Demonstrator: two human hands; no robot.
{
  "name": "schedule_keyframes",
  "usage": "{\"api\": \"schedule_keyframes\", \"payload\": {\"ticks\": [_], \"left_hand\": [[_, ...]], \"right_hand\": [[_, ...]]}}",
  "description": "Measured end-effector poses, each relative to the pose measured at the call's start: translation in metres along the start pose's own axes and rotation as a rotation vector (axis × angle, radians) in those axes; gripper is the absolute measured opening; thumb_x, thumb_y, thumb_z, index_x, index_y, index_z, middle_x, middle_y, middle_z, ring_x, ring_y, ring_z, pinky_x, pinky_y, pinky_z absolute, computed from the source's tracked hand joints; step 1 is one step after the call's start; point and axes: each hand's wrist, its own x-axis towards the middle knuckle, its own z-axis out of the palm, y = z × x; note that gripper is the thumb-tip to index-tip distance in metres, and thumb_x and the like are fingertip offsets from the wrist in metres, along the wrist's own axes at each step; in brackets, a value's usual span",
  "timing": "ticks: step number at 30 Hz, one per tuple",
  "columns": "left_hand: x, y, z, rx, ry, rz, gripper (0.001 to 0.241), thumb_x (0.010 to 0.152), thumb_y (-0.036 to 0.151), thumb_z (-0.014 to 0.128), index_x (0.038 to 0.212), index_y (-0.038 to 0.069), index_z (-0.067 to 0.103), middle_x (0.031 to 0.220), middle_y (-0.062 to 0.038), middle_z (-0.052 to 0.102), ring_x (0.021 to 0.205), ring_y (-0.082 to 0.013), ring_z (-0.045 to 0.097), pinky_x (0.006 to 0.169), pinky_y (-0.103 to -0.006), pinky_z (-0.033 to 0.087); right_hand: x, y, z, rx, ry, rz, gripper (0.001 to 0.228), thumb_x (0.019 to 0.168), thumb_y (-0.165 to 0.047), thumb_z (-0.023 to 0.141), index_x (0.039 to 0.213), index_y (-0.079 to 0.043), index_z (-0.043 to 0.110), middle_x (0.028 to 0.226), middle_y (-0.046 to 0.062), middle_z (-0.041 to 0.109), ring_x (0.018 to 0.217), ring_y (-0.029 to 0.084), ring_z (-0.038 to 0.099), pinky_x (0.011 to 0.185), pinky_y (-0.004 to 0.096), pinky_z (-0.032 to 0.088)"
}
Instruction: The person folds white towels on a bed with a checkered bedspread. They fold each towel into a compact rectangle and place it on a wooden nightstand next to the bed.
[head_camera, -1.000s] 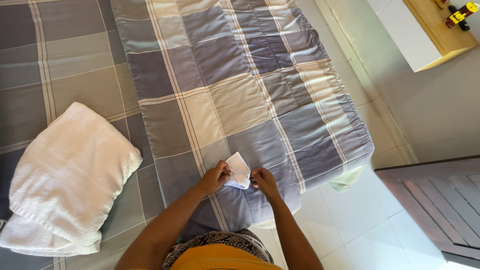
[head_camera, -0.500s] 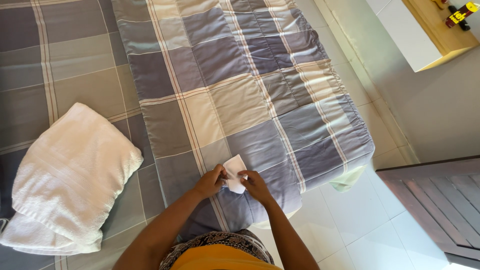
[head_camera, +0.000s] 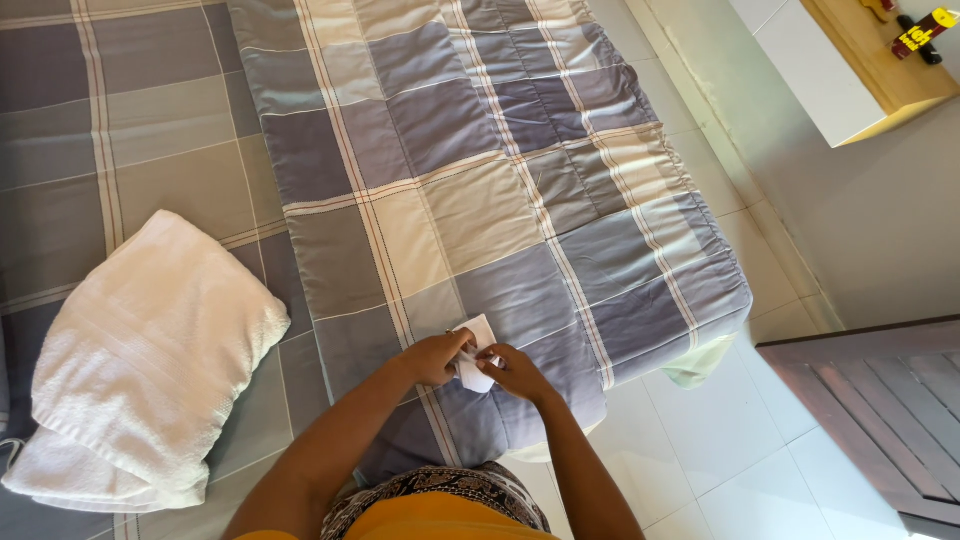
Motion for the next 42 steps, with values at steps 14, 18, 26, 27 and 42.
{"api": "schedule_keyframes", "payload": {"ticks": [14,18,26,27,42], "left_hand": [[0.001,-0.011,-0.011,-0.216,-0.134,-0.035,0.059,0.076,0.012,0.076,0.127,0.011,0.045,0.122,-0.012,0.072,0.106,-0.0303,0.070,0.090,-0.0407,0.054],[-0.001,-0.003,-0.016,-0.126,-0.142,0.016,0.066,0.075,0.024,0.086,0.127,0.012,0.046,0.119,-0.015,0.072,0.108,-0.0320,0.070,0.091,-0.0418,0.053],[0.005,-0.024,-0.006,-0.031,-0.158,0.004,0.059,0.076,0.026,0.086,0.124,0.011,0.055,0.109,-0.014,0.075,0.103,-0.0325,0.072,0.087,-0.0427,0.054],[0.006,-0.023,-0.008,-0.011,-0.179,-0.001,0.053,0.077,0.028,0.085,0.121,0.011,0.060,0.108,-0.013,0.075,0.102,-0.0313,0.072,0.087,-0.0424,0.055],[0.002,-0.010,-0.009,0.206,-0.268,-0.119,0.041,0.081,0.038,0.077,0.119,0.022,0.073,0.109,-0.009,0.074,0.105,-0.0300,0.070,0.089,-0.0431,0.053]], "right_hand": [[-0.007,-0.017,-0.009,-0.002,-0.143,-0.036,0.070,0.068,-0.052,0.088,0.123,-0.011,0.072,0.113,0.005,0.067,0.090,0.019,0.063,0.080,0.033,0.055],[-0.004,-0.021,-0.007,-0.005,-0.171,-0.005,0.066,0.066,-0.052,0.089,0.118,-0.013,0.075,0.115,0.007,0.068,0.095,0.019,0.063,0.083,0.032,0.054],[-0.004,-0.024,-0.002,-0.086,-0.166,0.007,0.053,0.068,-0.050,0.088,0.107,-0.015,0.080,0.118,0.006,0.064,0.097,0.022,0.059,0.083,0.034,0.053],[-0.004,-0.021,-0.001,-0.059,-0.169,-0.040,0.052,0.067,-0.049,0.088,0.104,-0.014,0.079,0.117,0.006,0.065,0.099,0.021,0.061,0.083,0.034,0.053],[-0.008,-0.018,0.004,-0.162,-0.100,-0.087,0.064,0.069,-0.046,0.090,0.122,-0.016,0.072,0.119,0.008,0.067,0.108,0.024,0.060,0.091,0.036,0.052]]}}
